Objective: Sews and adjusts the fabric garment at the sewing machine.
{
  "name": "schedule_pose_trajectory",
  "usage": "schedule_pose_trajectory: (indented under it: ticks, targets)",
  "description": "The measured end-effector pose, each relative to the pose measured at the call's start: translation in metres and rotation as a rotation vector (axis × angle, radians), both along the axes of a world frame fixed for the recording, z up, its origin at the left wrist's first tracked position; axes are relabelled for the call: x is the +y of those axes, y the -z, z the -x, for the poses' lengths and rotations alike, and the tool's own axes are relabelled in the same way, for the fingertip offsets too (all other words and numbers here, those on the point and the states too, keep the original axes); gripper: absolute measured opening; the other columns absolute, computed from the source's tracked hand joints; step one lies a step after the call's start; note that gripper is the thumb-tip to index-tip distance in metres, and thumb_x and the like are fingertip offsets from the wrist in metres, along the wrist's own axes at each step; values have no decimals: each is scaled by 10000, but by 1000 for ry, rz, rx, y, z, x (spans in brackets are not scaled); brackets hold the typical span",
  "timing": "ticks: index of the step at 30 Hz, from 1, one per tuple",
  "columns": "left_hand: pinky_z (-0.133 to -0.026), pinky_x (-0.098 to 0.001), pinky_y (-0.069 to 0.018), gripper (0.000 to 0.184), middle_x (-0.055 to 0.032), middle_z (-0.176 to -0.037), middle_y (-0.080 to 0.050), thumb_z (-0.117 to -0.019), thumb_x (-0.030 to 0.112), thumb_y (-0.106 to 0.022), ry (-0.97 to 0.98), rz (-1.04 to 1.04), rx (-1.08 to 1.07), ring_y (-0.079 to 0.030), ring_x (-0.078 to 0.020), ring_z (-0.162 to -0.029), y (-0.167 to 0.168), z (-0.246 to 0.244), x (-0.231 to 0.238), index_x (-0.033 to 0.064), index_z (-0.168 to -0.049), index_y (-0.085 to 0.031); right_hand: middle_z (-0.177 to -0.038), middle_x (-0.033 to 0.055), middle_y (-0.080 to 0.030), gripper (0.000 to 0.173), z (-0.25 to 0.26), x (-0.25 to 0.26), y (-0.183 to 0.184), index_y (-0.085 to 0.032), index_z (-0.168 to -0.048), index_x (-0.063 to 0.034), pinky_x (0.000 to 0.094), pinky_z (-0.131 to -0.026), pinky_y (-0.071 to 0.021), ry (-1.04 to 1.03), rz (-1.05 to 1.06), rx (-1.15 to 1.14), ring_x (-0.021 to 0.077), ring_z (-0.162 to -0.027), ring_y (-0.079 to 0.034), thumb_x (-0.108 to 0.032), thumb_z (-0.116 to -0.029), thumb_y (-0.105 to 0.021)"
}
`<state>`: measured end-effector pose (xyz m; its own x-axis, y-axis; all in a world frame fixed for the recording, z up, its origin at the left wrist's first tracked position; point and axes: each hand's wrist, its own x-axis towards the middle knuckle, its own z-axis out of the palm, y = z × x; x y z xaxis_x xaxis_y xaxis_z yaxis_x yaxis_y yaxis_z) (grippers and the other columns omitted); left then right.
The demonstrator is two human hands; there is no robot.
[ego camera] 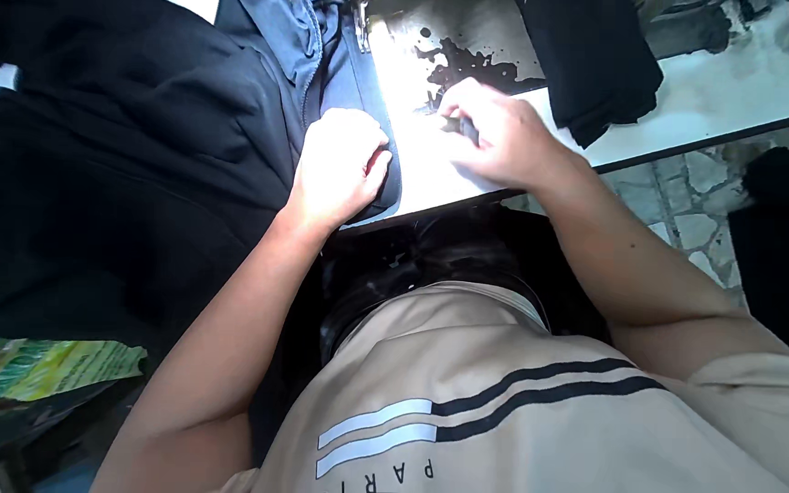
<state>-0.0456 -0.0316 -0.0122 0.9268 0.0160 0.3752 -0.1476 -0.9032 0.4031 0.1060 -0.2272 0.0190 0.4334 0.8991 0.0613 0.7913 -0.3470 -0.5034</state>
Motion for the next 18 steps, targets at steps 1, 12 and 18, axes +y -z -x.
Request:
schedule_pose_trajectory:
  ticks: [1,12,18]
  targets:
    - [-1002,-526,-469,270,-221,-1141,-723,-998,154,-538,-1,-11,-3,-651,-407,-1159,0,0,0,-12,-1017,-751,-1136,233,-643,370,-10,3,3,-621,-1267,-19,576,-773,-513,55,52,-92,404,-959,-667,-270,-1009,-532]
    - [-982,-534,-476,268,-234,-1143,-702,-992,146,-536,17,-84,-3,-643,-419,-1144,-1,1,-1,-20,-986,-745,-1004,174,-723,316,36,14,40,-775,-1079,-68,528,-843,-497,-273,-321,-296,346,-976,-682,-220,-978,-517]
    - [-986,-546,-476,285,-229,-1166,-699,-990,178,-534,30,-122,-15,-638,-423,-1163,0,4,1,3,-1032,-754,-1310,183,-688,341,38,14,35,-763,-1036,-58,550,-953,-475,-284,-276,-307,360,-1231,-636,-238,-993,-476]
